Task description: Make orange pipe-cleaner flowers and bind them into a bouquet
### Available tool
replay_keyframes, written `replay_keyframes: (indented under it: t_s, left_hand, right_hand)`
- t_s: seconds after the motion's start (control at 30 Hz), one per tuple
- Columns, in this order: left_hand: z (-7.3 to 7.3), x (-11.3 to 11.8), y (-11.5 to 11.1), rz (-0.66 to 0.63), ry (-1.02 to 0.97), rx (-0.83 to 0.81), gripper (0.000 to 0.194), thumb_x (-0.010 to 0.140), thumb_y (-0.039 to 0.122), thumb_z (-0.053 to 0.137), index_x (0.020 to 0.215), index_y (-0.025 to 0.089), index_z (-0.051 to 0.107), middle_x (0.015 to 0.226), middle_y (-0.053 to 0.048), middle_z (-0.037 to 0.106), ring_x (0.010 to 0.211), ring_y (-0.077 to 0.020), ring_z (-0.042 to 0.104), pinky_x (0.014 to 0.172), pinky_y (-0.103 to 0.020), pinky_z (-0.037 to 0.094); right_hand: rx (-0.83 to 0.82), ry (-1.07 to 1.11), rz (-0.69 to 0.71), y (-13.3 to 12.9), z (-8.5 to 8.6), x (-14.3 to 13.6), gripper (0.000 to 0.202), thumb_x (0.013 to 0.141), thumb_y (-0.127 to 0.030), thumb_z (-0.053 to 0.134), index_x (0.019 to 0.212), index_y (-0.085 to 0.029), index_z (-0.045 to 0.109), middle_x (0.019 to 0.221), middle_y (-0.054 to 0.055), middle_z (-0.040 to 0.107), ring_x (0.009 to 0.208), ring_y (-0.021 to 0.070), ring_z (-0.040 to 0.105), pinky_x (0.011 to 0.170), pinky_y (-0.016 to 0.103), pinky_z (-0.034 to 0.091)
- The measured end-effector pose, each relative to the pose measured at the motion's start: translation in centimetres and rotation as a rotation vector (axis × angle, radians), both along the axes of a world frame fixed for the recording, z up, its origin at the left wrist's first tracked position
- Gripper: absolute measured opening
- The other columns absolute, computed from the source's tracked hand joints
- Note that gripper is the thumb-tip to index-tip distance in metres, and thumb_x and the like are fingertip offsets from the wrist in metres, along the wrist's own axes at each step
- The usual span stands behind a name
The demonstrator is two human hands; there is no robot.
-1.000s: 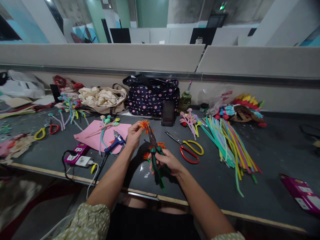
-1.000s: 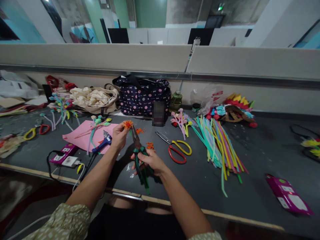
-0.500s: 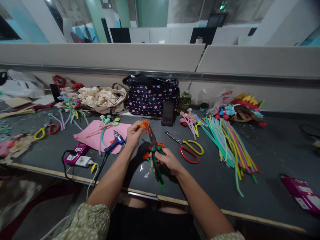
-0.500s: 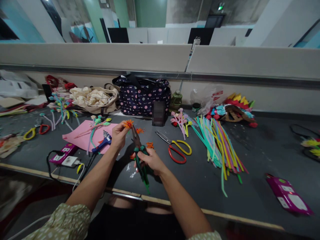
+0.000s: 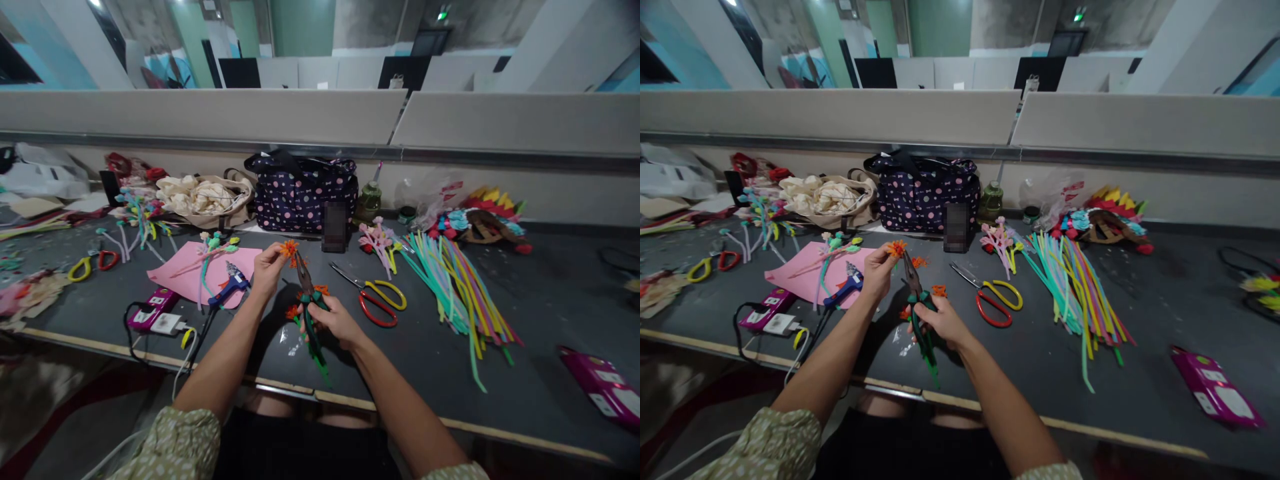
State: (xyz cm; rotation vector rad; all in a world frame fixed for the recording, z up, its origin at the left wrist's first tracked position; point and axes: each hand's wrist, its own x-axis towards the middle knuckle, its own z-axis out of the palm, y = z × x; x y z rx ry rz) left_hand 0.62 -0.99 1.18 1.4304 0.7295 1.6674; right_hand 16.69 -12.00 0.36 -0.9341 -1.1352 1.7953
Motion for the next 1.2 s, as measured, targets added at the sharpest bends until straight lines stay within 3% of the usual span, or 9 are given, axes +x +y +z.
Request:
replay_keyframes:
  t_s: [0.5,0.93,1.2]
  left_hand:
    - [0.3,0.1,-0.3,-0.003,0.013,-0.047,0.02,0.069,0.034,0.074,0.065,0.017,0.066,0.07,-0.002,0.054,0.069,-0.0135,0.049,0.066,-0.025,0.04]
    - [-0.3,0.0,0.1,0.022,0.046,-0.008,0.015,0.072,0.031,0.072,0.069,0.017,0.067,0.07,-0.001,0.056,0.069,-0.0131,0.051,0.067,-0.025,0.04]
    - [-1.1,-0.2,0.9,0.057,-0.135,-0.148,0.023,0.064,0.032,0.078,0.079,0.018,0.068,0.071,0.001,0.063,0.066,-0.0112,0.057,0.07,-0.024,0.044]
  right_hand:
    - [0.021,0.01,-0.027,0.2,-0.6,0.0,0.043,0.076,-0.054,0.065,0.09,-0.014,0.057,0.061,0.002,0.065,0.049,0.0147,0.062,0.047,0.025,0.05]
    - [0.077,-0.063,-0.095,0.5,-1.7,-0.3,0.044,0.079,-0.055,0.061,0.094,-0.013,0.059,0.06,0.001,0.065,0.044,0.0128,0.059,0.043,0.023,0.048]
    - [0.067,-0.013,-0.059,0.5,-1.2,-0.2,0.045,0.076,-0.053,0.066,0.095,-0.013,0.061,0.069,0.004,0.067,0.059,0.0166,0.066,0.054,0.029,0.054]
